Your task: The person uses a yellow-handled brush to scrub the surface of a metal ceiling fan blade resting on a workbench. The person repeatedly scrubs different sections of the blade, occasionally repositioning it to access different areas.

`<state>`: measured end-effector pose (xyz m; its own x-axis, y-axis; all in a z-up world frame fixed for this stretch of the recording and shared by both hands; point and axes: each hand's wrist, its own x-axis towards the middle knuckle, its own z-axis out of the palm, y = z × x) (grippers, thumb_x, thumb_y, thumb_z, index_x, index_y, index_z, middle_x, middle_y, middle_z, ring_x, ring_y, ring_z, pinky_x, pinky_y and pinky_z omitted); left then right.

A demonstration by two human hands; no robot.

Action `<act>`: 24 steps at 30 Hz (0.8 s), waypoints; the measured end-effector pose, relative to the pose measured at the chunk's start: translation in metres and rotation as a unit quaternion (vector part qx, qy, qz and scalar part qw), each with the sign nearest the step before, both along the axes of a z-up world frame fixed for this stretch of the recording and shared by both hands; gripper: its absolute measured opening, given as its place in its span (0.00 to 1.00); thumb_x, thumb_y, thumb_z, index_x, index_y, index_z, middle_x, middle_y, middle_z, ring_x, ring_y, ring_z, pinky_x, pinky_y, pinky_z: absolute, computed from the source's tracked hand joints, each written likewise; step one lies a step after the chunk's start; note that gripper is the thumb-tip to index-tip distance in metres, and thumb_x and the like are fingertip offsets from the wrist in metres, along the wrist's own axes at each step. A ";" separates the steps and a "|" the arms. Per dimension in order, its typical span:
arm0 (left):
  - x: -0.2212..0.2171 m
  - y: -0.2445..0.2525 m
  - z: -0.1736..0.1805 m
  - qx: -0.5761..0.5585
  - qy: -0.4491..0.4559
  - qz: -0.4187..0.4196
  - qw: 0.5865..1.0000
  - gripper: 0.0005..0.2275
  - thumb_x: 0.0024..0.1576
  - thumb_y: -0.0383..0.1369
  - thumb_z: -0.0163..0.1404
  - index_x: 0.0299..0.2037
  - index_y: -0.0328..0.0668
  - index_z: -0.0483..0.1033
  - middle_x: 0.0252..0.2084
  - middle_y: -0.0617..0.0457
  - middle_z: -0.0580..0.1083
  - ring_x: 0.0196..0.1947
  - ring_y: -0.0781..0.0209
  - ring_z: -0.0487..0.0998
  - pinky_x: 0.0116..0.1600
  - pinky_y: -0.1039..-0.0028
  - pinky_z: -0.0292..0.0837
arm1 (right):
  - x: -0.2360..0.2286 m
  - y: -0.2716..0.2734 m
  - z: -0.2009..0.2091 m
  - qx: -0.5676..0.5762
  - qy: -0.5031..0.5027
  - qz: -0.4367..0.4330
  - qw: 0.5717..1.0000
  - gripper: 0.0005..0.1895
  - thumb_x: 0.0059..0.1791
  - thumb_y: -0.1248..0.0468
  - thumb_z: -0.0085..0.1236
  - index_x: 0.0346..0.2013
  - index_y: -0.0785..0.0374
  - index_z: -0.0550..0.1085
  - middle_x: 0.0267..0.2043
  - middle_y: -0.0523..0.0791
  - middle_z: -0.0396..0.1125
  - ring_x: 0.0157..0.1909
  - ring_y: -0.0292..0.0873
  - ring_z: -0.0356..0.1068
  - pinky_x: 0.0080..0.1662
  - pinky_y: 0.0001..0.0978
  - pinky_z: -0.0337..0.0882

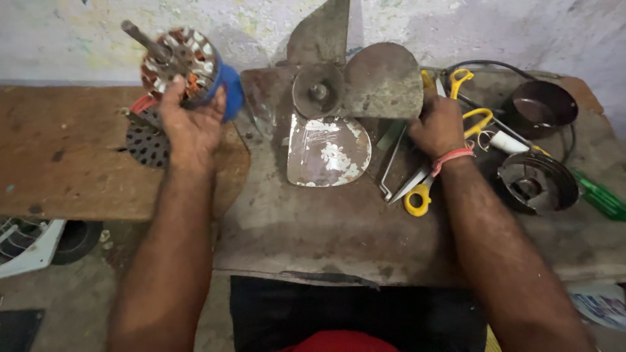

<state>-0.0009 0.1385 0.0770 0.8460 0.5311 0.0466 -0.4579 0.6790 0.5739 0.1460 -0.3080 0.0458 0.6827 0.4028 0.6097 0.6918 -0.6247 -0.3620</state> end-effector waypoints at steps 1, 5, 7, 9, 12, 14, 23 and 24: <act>-0.005 -0.003 0.006 0.012 -0.029 -0.007 0.999 0.18 0.57 0.38 0.56 0.54 0.34 0.74 0.42 0.43 0.80 0.37 0.47 0.81 0.41 0.62 0.81 | -0.001 0.001 -0.001 0.011 0.006 0.007 1.000 0.13 0.43 0.65 0.61 0.41 0.68 0.77 0.33 0.58 0.72 0.38 0.64 0.72 0.42 0.54 0.72; -0.018 -0.018 0.048 0.073 -0.061 0.033 0.995 0.21 0.54 0.34 0.60 0.56 0.36 0.71 0.48 0.44 0.77 0.43 0.48 0.81 0.44 0.65 0.82 | -0.005 0.001 0.005 0.010 0.042 0.014 0.999 0.15 0.41 0.66 0.59 0.42 0.68 0.77 0.31 0.59 0.71 0.37 0.65 0.72 0.42 0.54 0.72; -0.034 -0.025 0.068 0.086 -0.049 0.074 0.992 0.25 0.51 0.30 0.63 0.59 0.36 0.70 0.52 0.43 0.76 0.50 0.50 0.81 0.46 0.66 0.83 | -0.004 0.004 0.007 -0.005 0.020 0.008 1.000 0.14 0.42 0.66 0.60 0.41 0.68 0.77 0.32 0.59 0.71 0.38 0.65 0.72 0.43 0.55 0.72; -0.070 -0.023 0.082 0.218 -0.098 0.053 0.970 0.28 0.52 0.35 0.62 0.61 0.37 0.66 0.54 0.45 0.73 0.54 0.49 0.77 0.45 0.63 0.79 | -0.005 0.003 0.007 -0.005 0.023 0.004 1.000 0.14 0.42 0.66 0.60 0.41 0.68 0.77 0.32 0.60 0.71 0.38 0.66 0.72 0.43 0.55 0.72; -0.134 -0.025 0.074 0.331 -0.040 0.071 0.940 0.26 0.53 0.35 0.62 0.60 0.37 0.67 0.53 0.46 0.73 0.52 0.50 0.77 0.45 0.64 0.79 | -0.006 0.002 0.008 0.016 0.049 0.007 0.999 0.14 0.42 0.66 0.59 0.41 0.69 0.77 0.33 0.60 0.71 0.38 0.65 0.72 0.43 0.54 0.72; -0.164 -0.026 0.051 0.358 0.044 0.066 0.930 0.25 0.53 0.34 0.61 0.59 0.36 0.68 0.52 0.46 0.73 0.52 0.51 0.77 0.45 0.64 0.79 | -0.006 0.002 0.009 0.020 0.050 0.013 0.998 0.14 0.43 0.67 0.57 0.42 0.68 0.78 0.35 0.60 0.71 0.40 0.65 0.72 0.44 0.54 0.72; -0.260 -0.031 -0.113 0.363 0.412 -0.048 0.835 0.20 0.55 0.34 0.60 0.55 0.35 0.71 0.48 0.47 0.75 0.48 0.54 0.77 0.46 0.65 0.78 | -0.010 0.000 0.009 0.024 0.045 0.043 0.998 0.15 0.45 0.64 0.58 0.44 0.67 0.79 0.36 0.59 0.72 0.41 0.65 0.72 0.44 0.53 0.72; -0.266 -0.035 -0.116 0.359 0.435 -0.061 0.823 0.20 0.55 0.34 0.60 0.54 0.35 0.71 0.47 0.48 0.75 0.48 0.55 0.77 0.46 0.65 0.78 | -0.012 0.001 0.007 0.039 0.065 0.042 0.996 0.14 0.45 0.64 0.59 0.43 0.67 0.78 0.36 0.59 0.72 0.40 0.63 0.73 0.43 0.52 0.72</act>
<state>-0.2670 0.1037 -0.0393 0.7699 0.5394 -0.3411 0.3858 0.0324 0.9220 0.1341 -0.3074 0.0529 0.7246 0.4164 0.5491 0.6838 -0.5338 -0.4974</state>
